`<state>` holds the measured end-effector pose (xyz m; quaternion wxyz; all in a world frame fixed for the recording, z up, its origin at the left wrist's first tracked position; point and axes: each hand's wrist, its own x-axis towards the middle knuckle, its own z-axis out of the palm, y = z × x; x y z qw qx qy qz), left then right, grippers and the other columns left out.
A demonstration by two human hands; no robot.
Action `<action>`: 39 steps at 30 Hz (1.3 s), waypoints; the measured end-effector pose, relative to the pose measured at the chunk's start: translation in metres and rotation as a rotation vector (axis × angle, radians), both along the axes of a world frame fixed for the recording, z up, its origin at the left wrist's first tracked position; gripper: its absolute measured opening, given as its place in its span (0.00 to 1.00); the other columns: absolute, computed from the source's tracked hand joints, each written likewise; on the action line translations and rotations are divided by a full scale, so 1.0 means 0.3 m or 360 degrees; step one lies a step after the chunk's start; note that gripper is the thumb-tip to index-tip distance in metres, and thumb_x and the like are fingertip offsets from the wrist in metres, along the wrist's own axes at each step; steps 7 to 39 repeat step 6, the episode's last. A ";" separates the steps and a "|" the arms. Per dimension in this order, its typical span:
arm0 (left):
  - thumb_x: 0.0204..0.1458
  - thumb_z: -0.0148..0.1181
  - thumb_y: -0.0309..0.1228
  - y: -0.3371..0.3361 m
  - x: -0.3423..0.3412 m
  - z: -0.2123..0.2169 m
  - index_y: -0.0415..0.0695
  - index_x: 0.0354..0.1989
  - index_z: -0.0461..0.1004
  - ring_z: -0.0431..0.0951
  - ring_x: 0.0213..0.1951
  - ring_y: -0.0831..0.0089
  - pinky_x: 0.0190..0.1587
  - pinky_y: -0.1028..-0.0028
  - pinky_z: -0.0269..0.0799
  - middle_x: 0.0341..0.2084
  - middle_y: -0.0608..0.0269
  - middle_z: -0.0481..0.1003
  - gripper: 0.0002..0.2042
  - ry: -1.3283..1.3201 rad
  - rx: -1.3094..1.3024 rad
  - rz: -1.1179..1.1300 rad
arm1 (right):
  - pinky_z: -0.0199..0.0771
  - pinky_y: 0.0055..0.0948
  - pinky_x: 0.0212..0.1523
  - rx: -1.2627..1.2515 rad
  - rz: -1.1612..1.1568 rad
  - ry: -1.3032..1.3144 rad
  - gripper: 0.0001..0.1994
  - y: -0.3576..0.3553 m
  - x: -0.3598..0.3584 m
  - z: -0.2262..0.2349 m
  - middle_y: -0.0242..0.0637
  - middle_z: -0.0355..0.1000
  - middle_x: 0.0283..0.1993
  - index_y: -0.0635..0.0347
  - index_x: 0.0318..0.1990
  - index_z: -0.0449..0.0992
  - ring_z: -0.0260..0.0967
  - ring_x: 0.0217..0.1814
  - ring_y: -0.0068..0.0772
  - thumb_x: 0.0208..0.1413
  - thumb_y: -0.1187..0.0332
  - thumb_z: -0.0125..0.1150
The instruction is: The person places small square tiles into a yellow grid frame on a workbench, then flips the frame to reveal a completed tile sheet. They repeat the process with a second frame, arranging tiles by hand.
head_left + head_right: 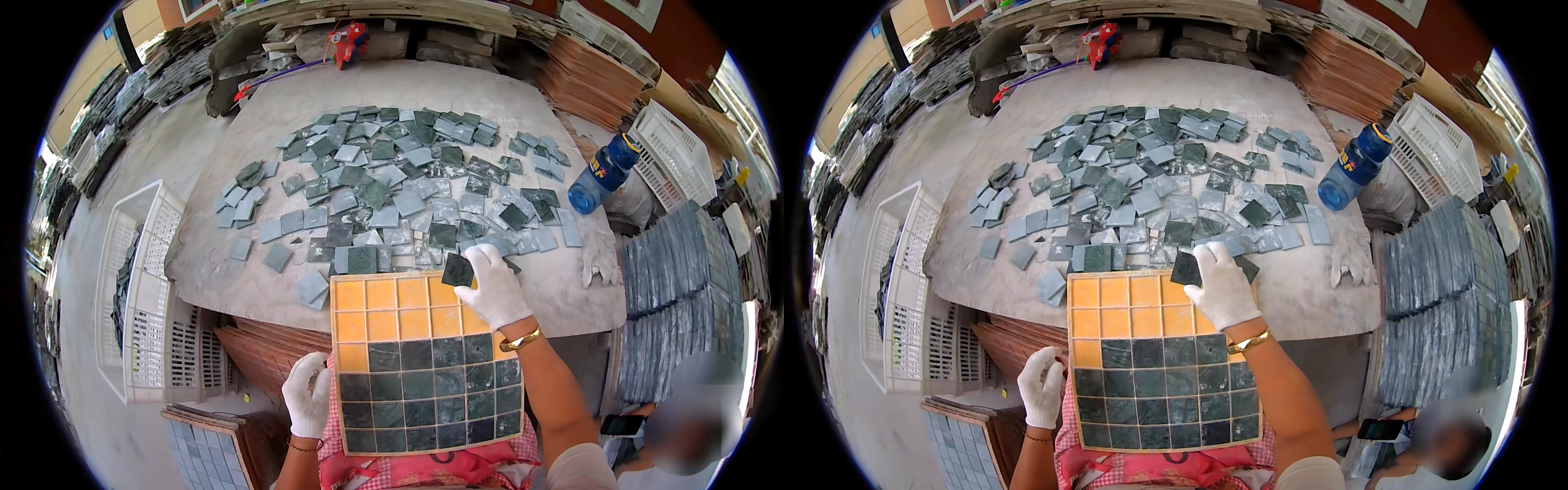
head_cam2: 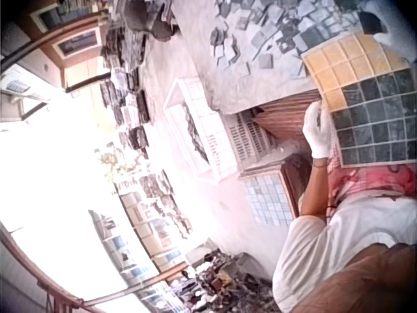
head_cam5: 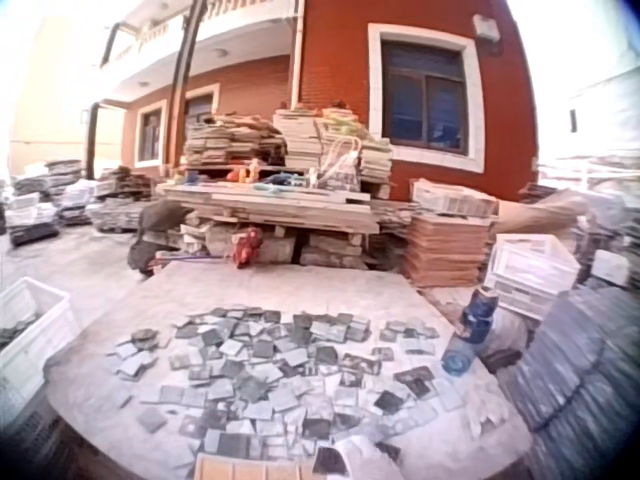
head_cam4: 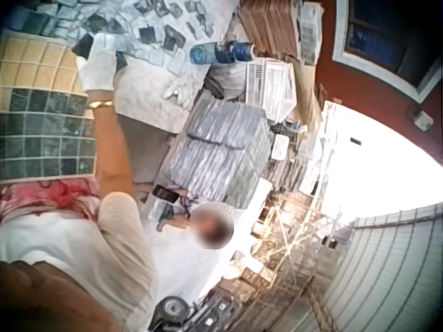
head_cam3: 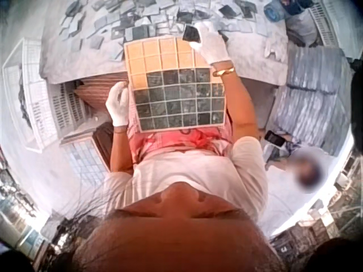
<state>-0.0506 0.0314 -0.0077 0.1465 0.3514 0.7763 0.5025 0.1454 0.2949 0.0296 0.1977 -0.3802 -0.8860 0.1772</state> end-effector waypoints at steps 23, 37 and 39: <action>0.48 0.57 0.21 -0.073 0.013 -0.061 0.37 0.37 0.74 0.73 0.30 0.76 0.34 0.79 0.68 0.30 0.59 0.75 0.07 -0.0071 -0.0092 0.0112 | 0.72 0.37 0.49 -0.0204 0.0048 -0.0077 0.27 0.044 0.007 0.031 0.45 0.64 0.51 0.57 0.51 0.67 0.69 0.50 0.47 0.40 0.66 0.68; 0.48 0.57 0.21 -0.073 0.013 -0.061 0.37 0.37 0.74 0.73 0.30 0.76 0.34 0.79 0.68 0.30 0.59 0.75 0.07 -0.0071 -0.0092 0.0112 | 0.72 0.37 0.49 -0.0204 0.0048 -0.0077 0.27 0.044 0.007 0.031 0.45 0.64 0.51 0.57 0.51 0.67 0.69 0.50 0.47 0.40 0.66 0.68; 0.48 0.57 0.21 -0.073 0.013 -0.061 0.37 0.37 0.74 0.73 0.30 0.76 0.34 0.79 0.68 0.30 0.59 0.75 0.07 -0.0071 -0.0092 0.0112 | 0.72 0.37 0.49 -0.0204 0.0048 -0.0077 0.27 0.044 0.007 0.031 0.45 0.64 0.51 0.57 0.51 0.67 0.69 0.50 0.47 0.40 0.66 0.68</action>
